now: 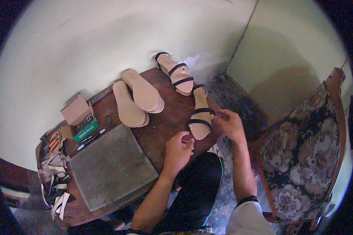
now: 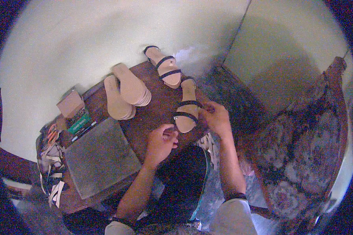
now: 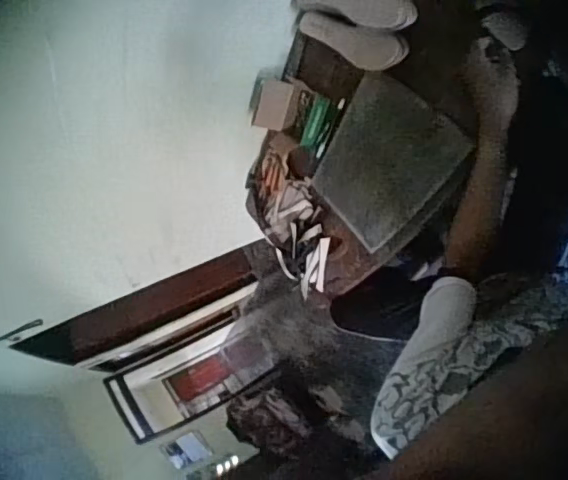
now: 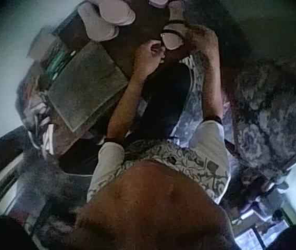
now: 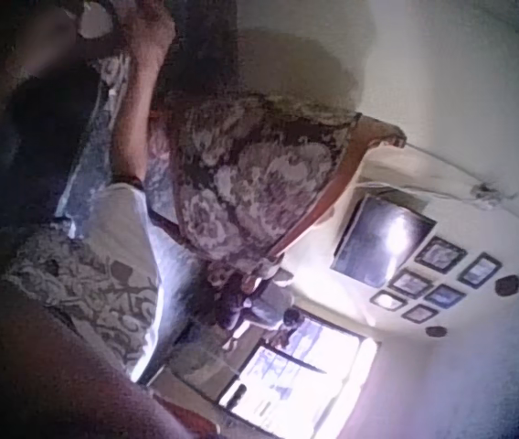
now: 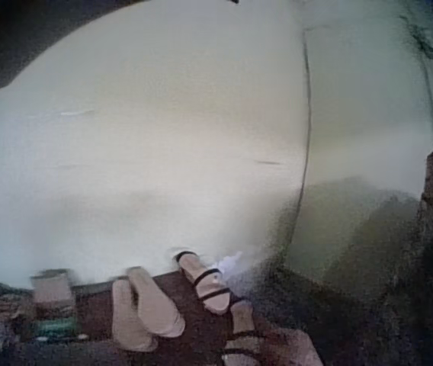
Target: The person assembles sandals by attaching black straps to beige soles using nails from a box. They position the straps, insert nails, and secure them to the soles, then place the finished sandals on the table.
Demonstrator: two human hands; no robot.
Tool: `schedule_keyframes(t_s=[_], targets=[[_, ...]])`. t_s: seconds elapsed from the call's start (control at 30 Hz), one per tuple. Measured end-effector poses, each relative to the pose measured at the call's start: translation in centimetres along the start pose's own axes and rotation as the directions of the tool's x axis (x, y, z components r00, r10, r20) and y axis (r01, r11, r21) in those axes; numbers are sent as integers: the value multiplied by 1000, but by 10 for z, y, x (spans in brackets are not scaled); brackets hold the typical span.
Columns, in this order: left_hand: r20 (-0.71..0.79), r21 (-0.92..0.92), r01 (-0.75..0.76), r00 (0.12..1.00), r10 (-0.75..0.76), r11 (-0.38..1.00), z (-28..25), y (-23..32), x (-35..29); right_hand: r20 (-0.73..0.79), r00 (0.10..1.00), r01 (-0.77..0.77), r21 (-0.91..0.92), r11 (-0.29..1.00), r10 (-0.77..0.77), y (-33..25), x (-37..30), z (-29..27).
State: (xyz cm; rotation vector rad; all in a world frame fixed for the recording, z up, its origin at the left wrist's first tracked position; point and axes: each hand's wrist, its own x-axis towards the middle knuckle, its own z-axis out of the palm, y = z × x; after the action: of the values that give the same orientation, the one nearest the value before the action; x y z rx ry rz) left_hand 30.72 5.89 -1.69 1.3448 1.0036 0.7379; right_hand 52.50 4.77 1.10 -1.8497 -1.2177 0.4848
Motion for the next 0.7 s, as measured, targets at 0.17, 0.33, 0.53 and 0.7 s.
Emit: schedule_keyframes(t_s=[0.17,0.33,0.53,0.7], targets=[[-29,-75,-20,999,18,997,-36,9,-29,-39,996,83,-56,995,-85,-89,-27,10],[-143,-45,-82,987,74,996,-101,19,-69,302,909,310,-31,950,-287,-147,-53,64],[-277,-69,-7,961,-13,998,-192,-2,-107,574,675,517,79,852,-463,-181,-74,136],[-383,-81,50,921,-78,995,-244,-9,-129,578,644,595,32,803,-500,-197,-68,171]])
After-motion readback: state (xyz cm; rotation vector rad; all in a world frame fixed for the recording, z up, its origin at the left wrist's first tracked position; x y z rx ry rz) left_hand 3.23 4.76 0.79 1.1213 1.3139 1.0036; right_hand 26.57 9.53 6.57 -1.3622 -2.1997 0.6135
